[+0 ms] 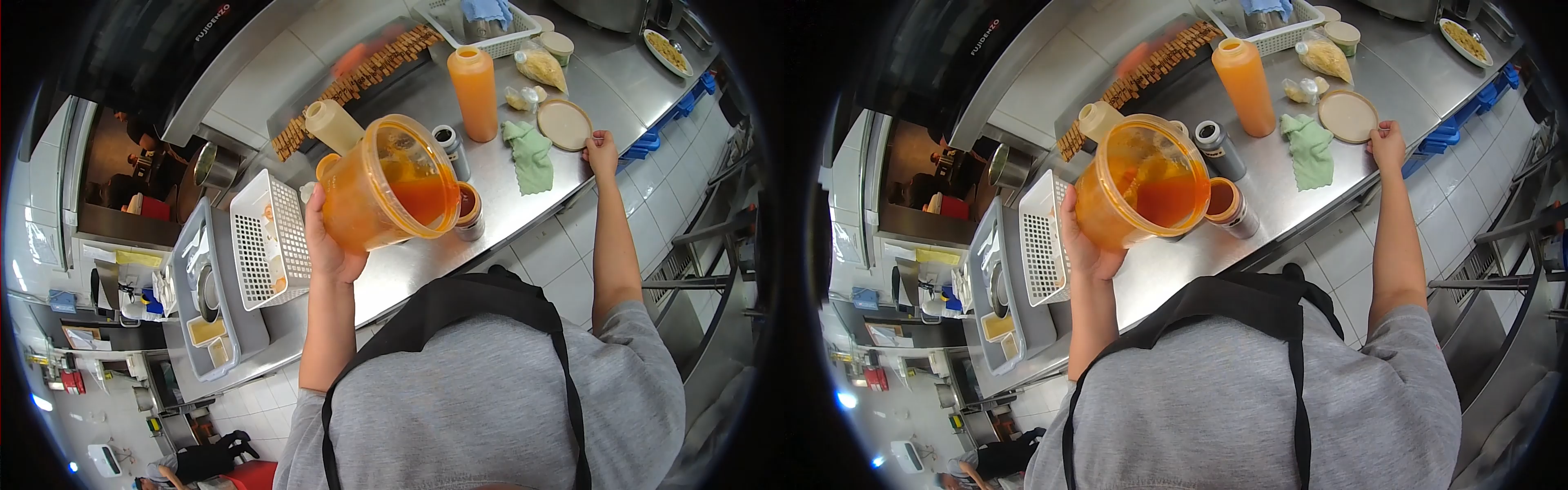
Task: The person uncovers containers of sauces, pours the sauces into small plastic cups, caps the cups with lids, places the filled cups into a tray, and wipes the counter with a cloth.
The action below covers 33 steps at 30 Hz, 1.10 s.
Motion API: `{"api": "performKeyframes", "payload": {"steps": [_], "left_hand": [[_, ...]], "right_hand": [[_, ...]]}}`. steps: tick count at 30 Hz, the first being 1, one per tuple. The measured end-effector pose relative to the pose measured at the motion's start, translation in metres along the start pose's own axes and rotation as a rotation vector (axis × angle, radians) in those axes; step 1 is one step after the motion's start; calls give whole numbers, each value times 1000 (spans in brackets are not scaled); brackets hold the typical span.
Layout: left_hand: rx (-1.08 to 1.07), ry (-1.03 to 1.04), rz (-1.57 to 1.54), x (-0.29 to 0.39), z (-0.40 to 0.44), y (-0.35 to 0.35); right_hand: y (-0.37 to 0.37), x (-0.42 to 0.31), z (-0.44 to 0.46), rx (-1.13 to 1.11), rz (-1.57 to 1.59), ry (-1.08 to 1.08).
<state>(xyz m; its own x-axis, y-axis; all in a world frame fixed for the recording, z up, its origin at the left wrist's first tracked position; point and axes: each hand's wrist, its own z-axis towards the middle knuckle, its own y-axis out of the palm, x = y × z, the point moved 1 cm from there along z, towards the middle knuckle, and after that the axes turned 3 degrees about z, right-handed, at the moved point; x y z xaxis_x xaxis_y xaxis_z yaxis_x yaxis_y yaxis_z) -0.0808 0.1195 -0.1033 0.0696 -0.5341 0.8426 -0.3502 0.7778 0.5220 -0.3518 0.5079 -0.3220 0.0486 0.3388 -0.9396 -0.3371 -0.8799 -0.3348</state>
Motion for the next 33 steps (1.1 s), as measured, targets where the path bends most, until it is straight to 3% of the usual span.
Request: {"api": "performKeyframes", "payload": {"steps": [4, 6, 9, 12, 14, 15, 16, 18, 20, 22, 23, 26, 30, 33], "left_hand": [[-129, -78, -149, 1, -1, -4], [-310, -196, -302, -1, -5, -1], [-283, -237, -455, -9, -9, 1], [-413, -185, -629, -5, -17, 1], [-410, -107, -623, 3, -28, -9], [-405, -30, -611, 8, -35, -16], [-366, 20, -583, 10, -43, -30], [-302, 83, -587, 9, -60, -57], [-225, 124, -589, 1, -78, -84], [171, 53, -578, -13, -92, -110], [175, 51, -583, -25, -97, -121], [358, 46, -411, -62, -109, -152], [400, 71, -648, -91, -102, -180], [499, 87, -540, -92, -96, -186]], "right_hand": [[0, 4, 2, 5, 30, -27], [0, 3, 2, -2, 31, -46], [0, 1, 0, 0, 12, -32], [-3, -1, -4, -16, 92, -15], [-5, -19, -20, 106, 225, -4], [-7, -29, -32, 130, 95, -177], [-8, -40, -48, 152, -35, -352], [-7, -73, -103, -154, 137, -385], [3, -98, -164, -383, 219, -598], [18, -115, -209, -656, 259, -576], [31, -112, -222, -731, 300, -594], [54, -113, -240, -747, 254, -579], [67, -117, -238, -782, 273, -521], [69, -121, -238, -801, 246, -509]]}}
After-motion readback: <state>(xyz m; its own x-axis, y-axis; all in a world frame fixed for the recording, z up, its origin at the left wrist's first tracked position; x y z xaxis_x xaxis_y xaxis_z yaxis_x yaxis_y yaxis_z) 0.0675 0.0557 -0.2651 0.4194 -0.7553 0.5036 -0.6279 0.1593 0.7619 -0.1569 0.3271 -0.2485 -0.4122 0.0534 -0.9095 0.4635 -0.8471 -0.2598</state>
